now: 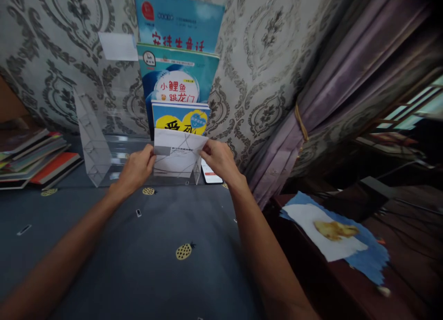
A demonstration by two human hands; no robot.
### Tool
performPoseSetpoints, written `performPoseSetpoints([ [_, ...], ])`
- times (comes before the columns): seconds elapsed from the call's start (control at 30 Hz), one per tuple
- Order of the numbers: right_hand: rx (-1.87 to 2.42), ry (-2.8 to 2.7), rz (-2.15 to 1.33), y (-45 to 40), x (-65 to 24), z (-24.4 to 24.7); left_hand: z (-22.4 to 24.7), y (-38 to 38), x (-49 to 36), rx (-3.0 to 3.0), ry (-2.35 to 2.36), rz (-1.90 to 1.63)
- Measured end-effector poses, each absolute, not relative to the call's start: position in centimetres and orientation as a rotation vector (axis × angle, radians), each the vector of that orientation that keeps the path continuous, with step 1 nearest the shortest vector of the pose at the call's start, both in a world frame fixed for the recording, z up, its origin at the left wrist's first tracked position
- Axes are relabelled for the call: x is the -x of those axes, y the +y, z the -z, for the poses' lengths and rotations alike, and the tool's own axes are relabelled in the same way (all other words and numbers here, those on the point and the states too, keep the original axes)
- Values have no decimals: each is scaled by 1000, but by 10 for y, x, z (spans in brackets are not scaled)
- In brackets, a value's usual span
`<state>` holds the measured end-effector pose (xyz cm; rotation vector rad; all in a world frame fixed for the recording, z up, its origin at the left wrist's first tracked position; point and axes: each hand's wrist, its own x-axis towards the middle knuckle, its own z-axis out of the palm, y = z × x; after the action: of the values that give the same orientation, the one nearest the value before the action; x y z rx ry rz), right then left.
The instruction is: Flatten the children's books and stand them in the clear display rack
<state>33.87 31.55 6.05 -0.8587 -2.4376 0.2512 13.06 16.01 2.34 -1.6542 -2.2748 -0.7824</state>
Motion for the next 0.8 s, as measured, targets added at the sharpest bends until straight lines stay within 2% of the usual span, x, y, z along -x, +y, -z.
performPoseSetpoints([
  [0.13,1025,-2414,-181,311,-338,-64,-21,161,-132,1578,-2381,618],
  [0.37,1076,-2429,-180,307,-335,-65,-22,161,-137,1515,-2470,432],
  [0.8,1049,-2408,-207,310,-335,-63,-15,164,-138,1571,-2457,550],
])
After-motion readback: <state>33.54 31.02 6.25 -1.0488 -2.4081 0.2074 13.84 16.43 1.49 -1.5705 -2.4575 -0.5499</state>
